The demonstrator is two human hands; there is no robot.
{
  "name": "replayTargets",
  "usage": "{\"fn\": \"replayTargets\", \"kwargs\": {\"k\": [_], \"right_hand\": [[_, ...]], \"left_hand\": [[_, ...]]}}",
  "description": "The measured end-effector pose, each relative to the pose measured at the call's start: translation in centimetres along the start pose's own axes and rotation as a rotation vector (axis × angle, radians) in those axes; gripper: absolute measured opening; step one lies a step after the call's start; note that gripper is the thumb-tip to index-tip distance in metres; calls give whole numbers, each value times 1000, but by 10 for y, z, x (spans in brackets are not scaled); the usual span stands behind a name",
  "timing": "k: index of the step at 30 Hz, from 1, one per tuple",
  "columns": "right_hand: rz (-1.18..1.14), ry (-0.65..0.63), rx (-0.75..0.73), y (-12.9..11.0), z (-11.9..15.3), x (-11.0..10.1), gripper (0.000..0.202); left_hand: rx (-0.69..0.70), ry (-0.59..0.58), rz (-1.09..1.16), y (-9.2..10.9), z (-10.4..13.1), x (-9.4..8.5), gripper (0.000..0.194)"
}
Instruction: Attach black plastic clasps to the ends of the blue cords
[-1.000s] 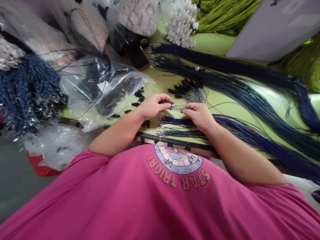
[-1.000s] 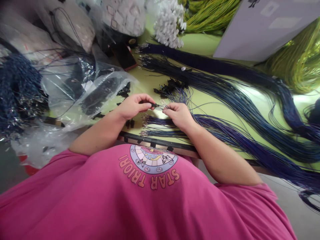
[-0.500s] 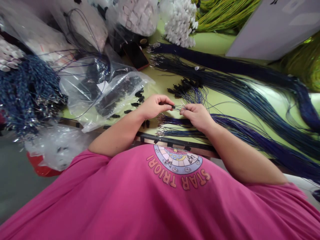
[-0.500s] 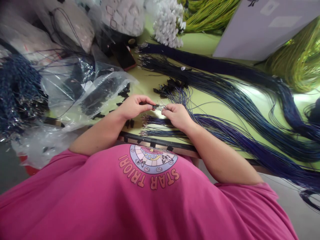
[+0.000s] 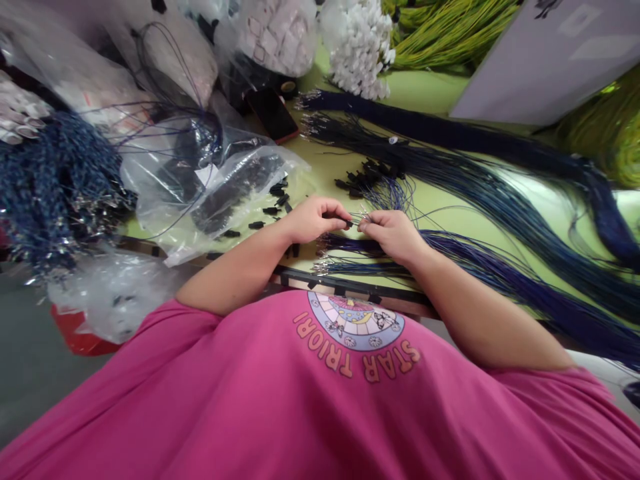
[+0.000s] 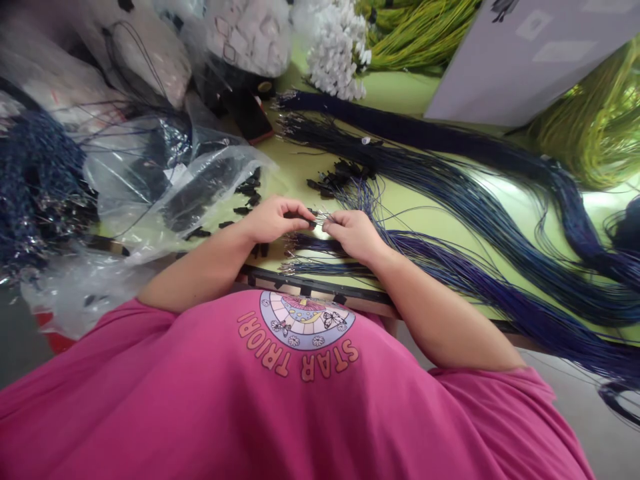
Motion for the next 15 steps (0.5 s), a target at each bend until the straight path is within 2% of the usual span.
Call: {"fn": "replayTargets", "kwargs": {"k": [6,12,15], "right_hand": [[2,5,-6,1,-1,0,25],[0,38,-11,1,0,-1,25],[14,30,-17,1,0,0,26]], "left_hand": [[23,-50,5,-6,-1,8,15],[4,98,-18,-4,0,1,18],[8,60,-2,-3,0,4,15]]}}
Point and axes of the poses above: each hand's wrist, its own z-axis away from the middle knuckle, its own x-axis out of the palm, y = z × x, the point moved 7 cm from there along -z, towards the middle knuckle, and after that the axes turned 3 degrees about x, right-handed, at the moved point
